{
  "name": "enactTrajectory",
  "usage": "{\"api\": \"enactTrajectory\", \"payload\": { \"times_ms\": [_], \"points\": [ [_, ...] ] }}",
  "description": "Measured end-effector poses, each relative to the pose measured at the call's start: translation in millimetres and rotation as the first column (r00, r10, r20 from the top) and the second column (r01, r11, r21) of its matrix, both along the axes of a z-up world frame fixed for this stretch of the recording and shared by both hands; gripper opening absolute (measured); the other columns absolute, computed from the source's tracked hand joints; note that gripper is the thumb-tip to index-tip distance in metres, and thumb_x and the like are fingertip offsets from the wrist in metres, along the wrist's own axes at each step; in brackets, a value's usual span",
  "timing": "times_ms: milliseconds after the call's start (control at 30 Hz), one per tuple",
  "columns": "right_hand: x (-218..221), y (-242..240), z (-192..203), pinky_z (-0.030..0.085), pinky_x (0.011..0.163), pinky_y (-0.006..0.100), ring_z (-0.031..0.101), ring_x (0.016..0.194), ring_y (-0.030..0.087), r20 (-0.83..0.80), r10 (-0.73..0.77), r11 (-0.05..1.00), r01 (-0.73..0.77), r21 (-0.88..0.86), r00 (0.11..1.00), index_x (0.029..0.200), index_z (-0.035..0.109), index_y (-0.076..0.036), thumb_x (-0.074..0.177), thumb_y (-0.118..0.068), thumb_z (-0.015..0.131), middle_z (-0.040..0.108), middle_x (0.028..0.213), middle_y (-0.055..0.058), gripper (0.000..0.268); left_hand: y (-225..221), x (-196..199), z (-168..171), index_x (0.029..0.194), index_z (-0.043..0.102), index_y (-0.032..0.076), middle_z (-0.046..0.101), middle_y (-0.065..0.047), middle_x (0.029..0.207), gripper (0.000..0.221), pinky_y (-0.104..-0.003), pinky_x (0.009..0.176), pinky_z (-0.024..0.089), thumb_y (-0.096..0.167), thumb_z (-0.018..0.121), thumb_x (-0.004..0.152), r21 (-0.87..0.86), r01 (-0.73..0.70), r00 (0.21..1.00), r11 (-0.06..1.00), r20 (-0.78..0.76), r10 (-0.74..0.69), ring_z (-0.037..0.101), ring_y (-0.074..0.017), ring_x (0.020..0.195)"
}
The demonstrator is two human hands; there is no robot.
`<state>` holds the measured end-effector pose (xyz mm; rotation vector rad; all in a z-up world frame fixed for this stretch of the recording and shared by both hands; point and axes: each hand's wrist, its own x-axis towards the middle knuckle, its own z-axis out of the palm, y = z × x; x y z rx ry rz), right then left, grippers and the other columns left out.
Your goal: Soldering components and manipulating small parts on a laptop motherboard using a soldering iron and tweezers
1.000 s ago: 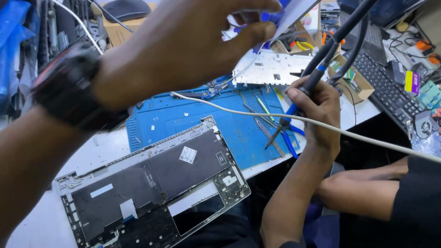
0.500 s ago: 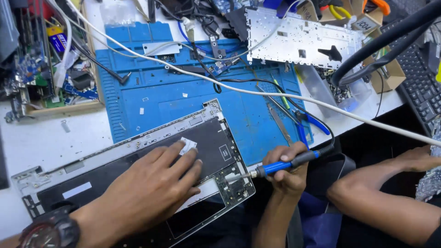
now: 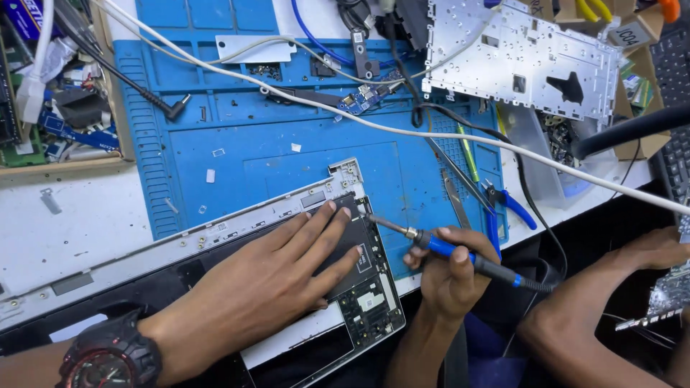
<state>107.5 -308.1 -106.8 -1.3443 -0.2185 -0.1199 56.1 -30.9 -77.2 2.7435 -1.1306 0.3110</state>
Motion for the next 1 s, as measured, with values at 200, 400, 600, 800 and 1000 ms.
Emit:
{"api": "enactTrajectory", "payload": {
  "times_ms": [200, 400, 600, 800, 1000],
  "points": [
    [-2.9, 12.0, 5.0, 0.066, 0.055, 0.028, 0.070, 0.063, 0.023, 0.174, -0.040, 0.956, 0.089, -0.279, 0.984, 0.108, 0.068, -0.006, 0.091, -0.019, 0.080, 0.068, 0.087, 0.016, 0.024, -5.0, 6.5, -6.4, 0.157, 0.038, 0.014, 0.044, -0.030, 0.158, 0.068, -0.051, 0.114, 0.037, 0.051, 0.033, 0.101, 0.097, 0.023, 0.999, 0.995, -0.032, -0.020, 0.043, -0.0469, 0.145],
    [-7.3, 22.3, 10.3, 0.060, 0.047, 0.027, 0.065, 0.052, 0.020, 0.117, -0.175, 0.937, 0.202, -0.287, 0.978, 0.096, 0.065, -0.006, 0.088, -0.007, 0.071, 0.062, 0.070, 0.012, 0.010, -3.8, 11.1, -7.6, 0.156, 0.039, 0.015, 0.042, -0.032, 0.160, 0.069, -0.050, 0.112, 0.038, 0.052, 0.036, 0.098, 0.061, 0.026, 0.995, 0.998, -0.093, -0.021, 0.043, -0.0459, 0.144],
    [-5.6, 23.8, 10.7, 0.051, 0.039, 0.025, 0.056, 0.046, 0.017, 0.019, -0.147, 0.974, 0.148, -0.173, 0.989, 0.088, 0.058, -0.005, 0.086, -0.013, 0.070, 0.056, 0.060, 0.010, 0.014, -1.2, 14.9, -11.6, 0.154, 0.040, 0.014, 0.043, -0.032, 0.157, 0.072, -0.053, 0.114, 0.036, 0.057, 0.038, 0.097, -0.021, 0.061, 0.986, 0.998, -0.154, -0.063, 0.044, -0.0477, 0.141],
    [-9.3, 17.2, 6.2, 0.060, 0.051, 0.029, 0.064, 0.053, 0.021, 0.071, -0.100, 0.964, 0.115, -0.239, 0.992, 0.099, 0.062, -0.006, 0.092, -0.011, 0.071, 0.063, 0.071, 0.013, 0.013, 0.0, 15.7, -20.1, 0.158, 0.037, 0.016, 0.038, -0.032, 0.162, 0.079, -0.053, 0.114, 0.036, 0.062, 0.039, 0.094, -0.080, 0.044, 0.980, 0.996, -0.190, -0.059, 0.045, -0.0476, 0.140],
    [-11.4, 9.9, 12.3, 0.057, 0.063, 0.029, 0.066, 0.059, 0.019, 0.153, -0.031, 0.912, 0.090, -0.399, 0.988, 0.101, 0.061, -0.012, 0.087, -0.010, 0.065, 0.064, 0.077, 0.012, 0.015, -2.1, 15.3, -22.5, 0.155, 0.042, 0.018, 0.043, -0.033, 0.160, 0.067, -0.052, 0.105, 0.040, 0.054, 0.032, 0.099, -0.045, 0.084, 0.977, 0.995, -0.193, -0.092, 0.050, -0.0484, 0.134]
  ]
}}
